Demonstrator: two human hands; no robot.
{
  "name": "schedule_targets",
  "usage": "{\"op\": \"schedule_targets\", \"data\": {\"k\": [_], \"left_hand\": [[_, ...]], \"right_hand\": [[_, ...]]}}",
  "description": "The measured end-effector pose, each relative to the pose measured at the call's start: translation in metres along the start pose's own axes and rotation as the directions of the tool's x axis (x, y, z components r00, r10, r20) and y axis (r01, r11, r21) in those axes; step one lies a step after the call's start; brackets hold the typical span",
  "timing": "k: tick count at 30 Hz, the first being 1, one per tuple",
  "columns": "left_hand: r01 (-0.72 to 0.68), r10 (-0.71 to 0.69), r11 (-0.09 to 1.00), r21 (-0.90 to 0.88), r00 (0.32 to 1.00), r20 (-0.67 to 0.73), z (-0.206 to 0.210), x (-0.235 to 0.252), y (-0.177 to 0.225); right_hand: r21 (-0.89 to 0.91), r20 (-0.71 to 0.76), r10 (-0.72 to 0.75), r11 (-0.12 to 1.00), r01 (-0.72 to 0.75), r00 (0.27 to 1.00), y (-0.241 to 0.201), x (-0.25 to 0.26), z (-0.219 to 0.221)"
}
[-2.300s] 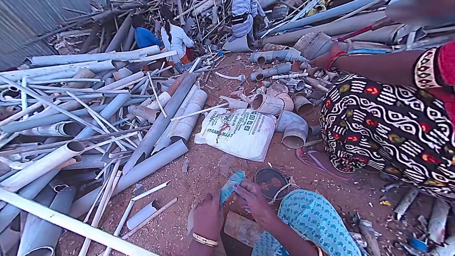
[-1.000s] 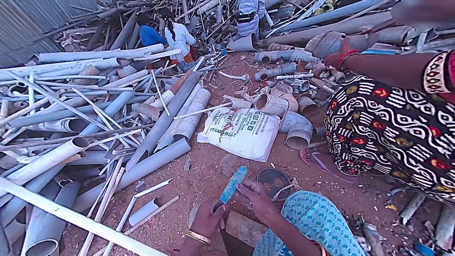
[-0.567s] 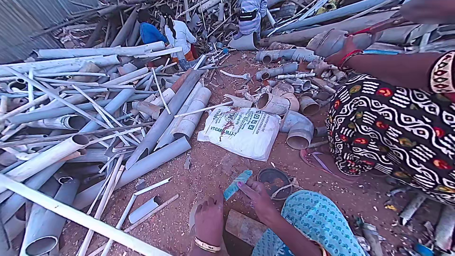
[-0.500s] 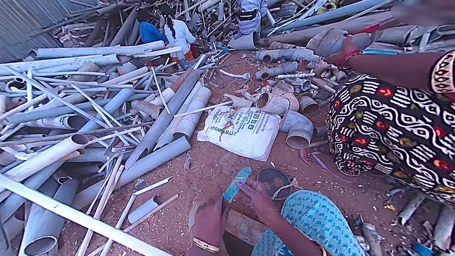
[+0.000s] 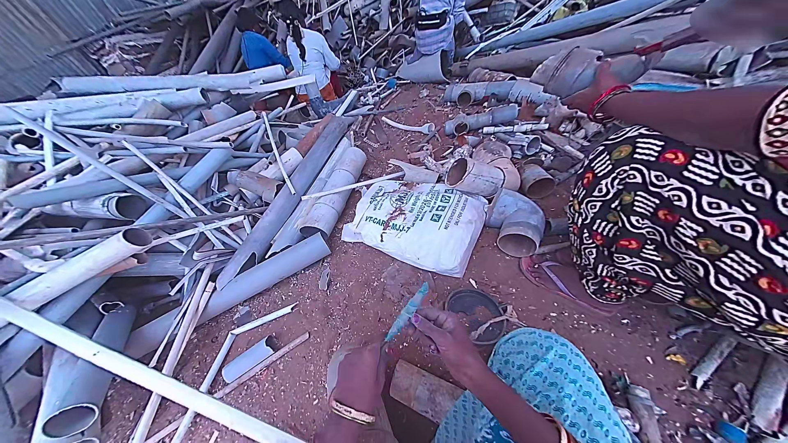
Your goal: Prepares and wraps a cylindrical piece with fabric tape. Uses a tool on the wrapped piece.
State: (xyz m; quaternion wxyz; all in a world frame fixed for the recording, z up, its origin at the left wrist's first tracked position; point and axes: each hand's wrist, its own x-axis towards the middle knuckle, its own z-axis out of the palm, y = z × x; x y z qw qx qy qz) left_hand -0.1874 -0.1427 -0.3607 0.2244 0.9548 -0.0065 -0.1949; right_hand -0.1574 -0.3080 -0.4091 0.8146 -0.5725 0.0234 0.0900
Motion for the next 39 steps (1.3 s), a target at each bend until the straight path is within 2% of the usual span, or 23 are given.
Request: {"op": "schedule_targets", "data": {"k": [3,7,9,11,14,15,17,18,19,20,21,22,23,24,26,28,32,36,39], "left_hand": [[0.138,-0.127,0.958,0.252,0.990,-0.060,0.008,-0.004,0.020],[0.089,0.008,0.924,0.371,0.968,-0.252,0.031,-0.002,0.016],[0.069,0.030,0.928,0.365,0.965,-0.260,0.035,-0.001,0.015],[0.062,-0.045,0.966,0.249,0.996,-0.074,0.022,-0.001,0.014],[0.017,0.002,0.990,-0.139,0.991,0.130,0.005,0.006,-0.006],[0.001,0.053,0.946,-0.326,0.986,0.157,0.004,0.008,-0.015],[0.036,0.151,0.737,-0.675,0.965,0.215,0.008,0.010,-0.025],[0.091,0.185,0.615,-0.783,0.949,0.255,0.009,0.010,-0.026],[0.116,0.202,0.547,-0.829,0.943,0.265,0.012,0.009,-0.025],[0.084,0.198,0.557,-0.826,0.953,0.231,0.014,0.007,-0.023],[0.006,0.178,0.659,-0.752,0.970,0.164,0.016,0.007,-0.021],[-0.078,0.156,0.806,-0.587,0.984,0.084,0.016,0.007,-0.019],[-0.105,0.129,0.918,-0.382,0.991,0.038,0.012,0.005,-0.016],[-0.076,0.087,0.975,-0.208,0.995,0.043,0.007,0.004,-0.010],[0.017,-0.019,0.999,0.031,0.997,0.080,0.002,0.003,0.002],[0.098,-0.117,0.976,0.197,0.989,0.087,0.002,0.002,0.012],[0.137,-0.150,0.943,0.304,0.988,0.020,0.008,0.000,0.018],[0.113,-0.100,0.921,0.373,0.994,-0.054,0.018,-0.001,0.015],[0.059,-0.054,0.960,0.273,0.998,-0.025,0.016,0.000,0.008]], "right_hand": [[0.025,0.000,-0.005,1.000,0.005,1.000,0.001,-0.001,0.003],[0.058,-0.021,0.007,0.998,-0.006,1.000,0.003,0.000,0.004],[0.038,-0.059,0.033,0.999,-0.031,0.998,0.001,-0.001,0.004],[0.022,-0.076,0.031,0.999,-0.029,0.997,-0.002,-0.001,0.004],[0.038,-0.061,0.016,0.999,-0.014,0.998,-0.001,-0.001,0.003],[0.051,-0.053,0.016,0.999,-0.013,0.998,0.000,-0.001,0.002],[0.077,-0.042,0.014,0.997,-0.011,0.999,0.002,0.000,0.002],[0.090,-0.042,0.013,0.996,-0.010,0.999,0.002,0.001,0.002],[0.097,-0.046,0.017,0.995,-0.012,0.999,0.002,0.002,0.002],[0.100,-0.052,0.023,0.995,-0.018,0.998,0.002,0.002,0.002],[0.098,-0.053,0.036,0.995,-0.030,0.998,0.001,0.003,0.001],[0.092,-0.049,0.052,0.995,-0.047,0.997,0.001,0.003,0.000],[0.089,-0.041,0.070,0.994,-0.066,0.997,0.000,0.003,-0.001],[0.093,-0.032,0.091,0.992,-0.087,0.995,0.000,0.003,-0.002],[0.107,-0.013,0.139,0.985,-0.137,0.990,0.000,0.003,-0.002],[0.108,0.003,0.169,0.980,-0.169,0.986,0.000,0.003,-0.002],[0.089,0.039,0.171,0.981,-0.173,0.985,-0.003,0.001,0.000],[0.076,-0.019,0.190,0.979,-0.188,0.982,-0.004,0.001,0.000],[0.113,-0.069,0.189,0.977,-0.181,0.980,-0.003,0.002,0.002]]}}
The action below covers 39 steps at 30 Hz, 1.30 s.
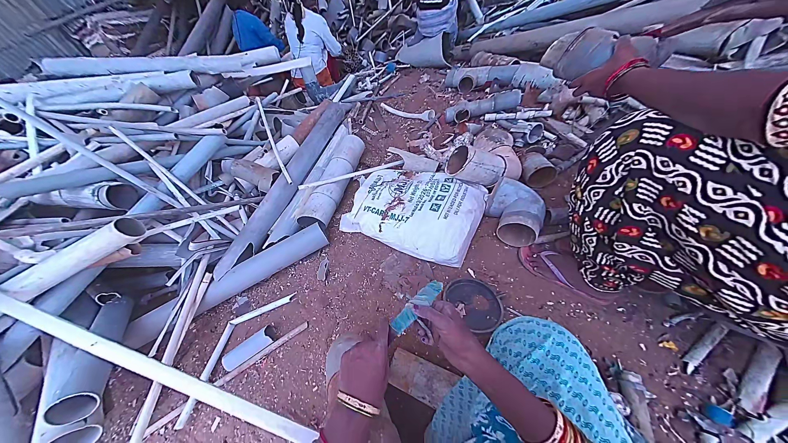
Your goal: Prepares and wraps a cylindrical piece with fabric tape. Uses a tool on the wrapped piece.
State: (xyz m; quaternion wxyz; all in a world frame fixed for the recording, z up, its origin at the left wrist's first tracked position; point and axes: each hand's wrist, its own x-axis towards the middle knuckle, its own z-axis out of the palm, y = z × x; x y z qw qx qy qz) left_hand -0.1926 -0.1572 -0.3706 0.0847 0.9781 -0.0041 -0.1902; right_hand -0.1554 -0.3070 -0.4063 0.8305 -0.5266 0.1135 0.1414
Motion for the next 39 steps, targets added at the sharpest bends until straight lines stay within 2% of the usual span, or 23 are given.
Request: {"op": "schedule_targets", "data": {"k": [2,3,6,8,9,15,18,20,24,29,33,36,39], "left_hand": [[-0.055,0.063,0.970,-0.235,0.998,0.028,-0.003,0.006,-0.016],[-0.092,0.113,0.916,-0.391,0.993,0.030,-0.004,0.011,-0.025],[-0.183,0.254,0.579,-0.794,0.966,-0.037,0.006,0.020,-0.043],[-0.174,0.276,0.376,-0.910,0.959,-0.069,0.006,0.021,-0.041],[-0.178,0.269,0.331,-0.927,0.959,-0.088,0.006,0.020,-0.039],[-0.192,0.244,0.238,-0.952,0.961,-0.132,0.002,0.016,-0.044],[-0.216,0.275,0.158,-0.963,0.947,-0.167,-0.001,0.017,-0.049],[-0.217,0.297,0.112,-0.970,0.939,-0.176,-0.001,0.019,-0.053],[-0.236,0.300,0.119,-0.964,0.935,-0.192,-0.001,0.017,-0.052],[-0.310,0.235,0.114,-0.944,0.931,-0.278,-0.005,0.016,-0.051],[-0.339,0.247,0.118,-0.933,0.920,-0.303,-0.014,0.013,-0.057],[-0.374,0.283,0.100,-0.922,0.899,-0.334,-0.020,0.010,-0.066],[-0.398,0.314,0.075,-0.914,0.880,-0.357,-0.027,0.007,-0.075]], "right_hand": [[0.009,0.041,-0.037,0.999,0.037,0.998,0.002,-0.001,0.000],[0.000,0.074,-0.056,0.998,0.056,0.996,0.002,-0.002,0.001],[-0.019,0.181,-0.117,0.992,0.122,0.977,0.011,-0.008,0.006],[-0.041,0.224,-0.177,0.981,0.191,0.958,0.012,-0.008,0.011],[-0.046,0.241,-0.196,0.976,0.213,0.951,0.011,-0.008,0.011],[-0.034,0.294,-0.242,0.964,0.263,0.925,0.007,-0.001,0.000],[-0.120,0.276,-0.263,0.945,0.305,0.924,0.003,0.002,-0.008],[-0.198,0.318,-0.315,0.901,0.387,0.894,0.003,0.001,-0.012],[-0.280,0.424,-0.373,0.812,0.512,0.825,0.001,-0.002,-0.014],[-0.424,0.526,-0.350,0.683,0.595,0.776,0.001,0.000,-0.018],[-0.453,0.424,-0.339,0.724,0.520,0.840,0.001,0.003,-0.020],[-0.439,0.299,-0.392,0.753,0.491,0.870,0.002,0.011,-0.027],[-0.438,0.244,-0.388,0.774,0.458,0.889,0.002,0.017,-0.034]]}}
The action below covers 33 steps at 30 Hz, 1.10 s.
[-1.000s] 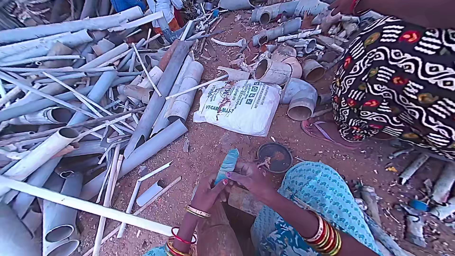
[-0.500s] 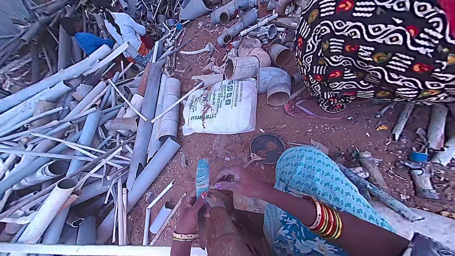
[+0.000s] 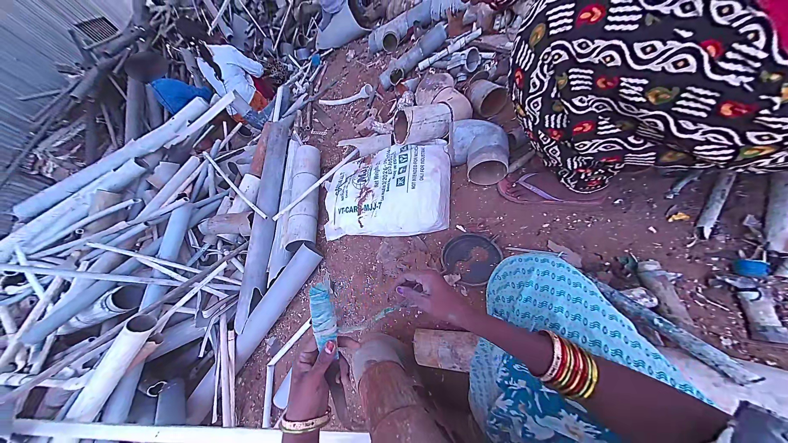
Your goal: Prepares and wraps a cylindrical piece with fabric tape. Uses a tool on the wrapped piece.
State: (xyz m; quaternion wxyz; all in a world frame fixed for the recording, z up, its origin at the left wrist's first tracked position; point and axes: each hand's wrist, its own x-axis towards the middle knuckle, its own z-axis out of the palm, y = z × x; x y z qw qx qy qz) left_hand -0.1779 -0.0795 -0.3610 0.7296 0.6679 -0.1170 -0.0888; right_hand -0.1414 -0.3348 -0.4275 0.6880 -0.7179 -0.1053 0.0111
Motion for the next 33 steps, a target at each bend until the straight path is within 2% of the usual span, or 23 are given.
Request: {"op": "schedule_targets", "data": {"k": [3,8,14,21,24,30,33], "left_hand": [[-0.022,0.022,1.000,-0.011,1.000,0.009,-0.005,-0.003,0.004],[-0.041,0.042,0.999,-0.026,0.999,0.027,-0.007,-0.005,0.007],[-0.023,0.027,0.999,-0.048,0.995,0.098,-0.006,-0.007,0.003],[0.076,-0.051,0.994,-0.084,0.962,0.269,0.007,-0.006,-0.005],[0.093,-0.075,0.994,-0.051,0.954,0.289,0.008,-0.005,-0.010],[0.115,-0.100,0.993,-0.040,0.956,0.275,0.010,-0.003,-0.012],[0.123,-0.106,0.991,-0.047,0.956,0.275,0.010,-0.002,-0.013]], "right_hand": [[-0.013,0.007,-0.003,1.000,0.003,1.000,0.003,0.003,-0.002],[-0.072,0.089,-0.100,0.992,0.107,0.991,0.009,0.000,0.007],[0.051,0.192,-0.183,0.983,0.176,0.964,0.006,-0.008,0.027],[0.334,0.204,-0.235,0.929,0.158,0.950,-0.009,-0.016,0.032],[0.429,0.204,-0.243,0.893,0.137,0.948,-0.011,-0.018,0.035],[0.504,0.264,-0.205,0.862,0.047,0.942,-0.010,-0.019,0.035],[0.537,0.326,-0.129,0.841,-0.071,0.937,-0.011,-0.019,0.032]]}}
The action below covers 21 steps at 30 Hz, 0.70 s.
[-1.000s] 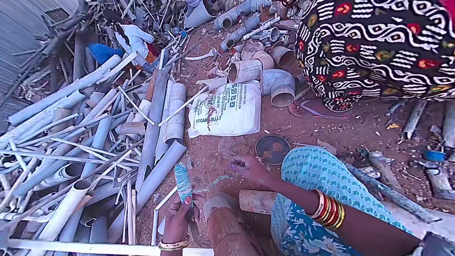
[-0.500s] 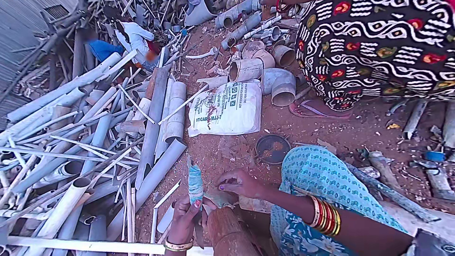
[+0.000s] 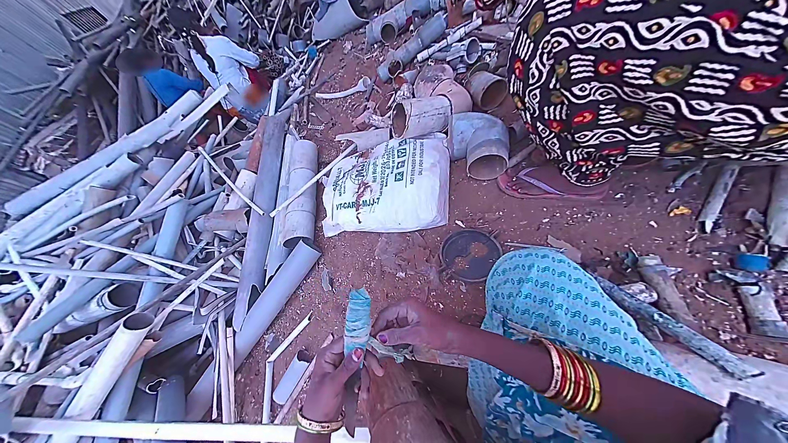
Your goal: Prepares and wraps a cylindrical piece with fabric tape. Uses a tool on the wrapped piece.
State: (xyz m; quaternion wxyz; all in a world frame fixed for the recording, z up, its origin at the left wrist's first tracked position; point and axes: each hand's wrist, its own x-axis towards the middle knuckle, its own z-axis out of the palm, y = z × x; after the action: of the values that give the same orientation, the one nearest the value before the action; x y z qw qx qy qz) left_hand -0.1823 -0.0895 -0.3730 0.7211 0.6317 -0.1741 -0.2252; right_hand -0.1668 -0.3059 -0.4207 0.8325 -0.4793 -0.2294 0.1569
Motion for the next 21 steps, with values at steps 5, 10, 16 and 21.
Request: {"op": "schedule_targets", "data": {"k": [5,10,16,21], "left_hand": [[0.027,-0.027,1.000,0.010,1.000,0.006,0.0000,-0.0023,0.0010],[0.038,-0.038,0.999,0.018,0.999,-0.014,0.0029,-0.0042,0.0028],[0.066,-0.065,0.997,0.029,0.997,-0.031,0.0054,-0.0061,0.0029],[0.126,-0.116,0.987,0.104,0.989,-0.095,0.0077,-0.0073,0.0063]], "right_hand": [[0.134,0.047,0.123,0.983,-0.129,0.991,0.0003,-0.0009,-0.0022],[0.186,0.109,0.150,0.968,-0.168,0.983,0.0012,-0.0003,-0.0028],[0.158,0.115,0.141,0.975,-0.159,0.983,0.0023,-0.0008,-0.0020],[-0.075,-0.081,0.018,0.997,-0.024,0.997,0.0018,0.0002,0.0005]]}}
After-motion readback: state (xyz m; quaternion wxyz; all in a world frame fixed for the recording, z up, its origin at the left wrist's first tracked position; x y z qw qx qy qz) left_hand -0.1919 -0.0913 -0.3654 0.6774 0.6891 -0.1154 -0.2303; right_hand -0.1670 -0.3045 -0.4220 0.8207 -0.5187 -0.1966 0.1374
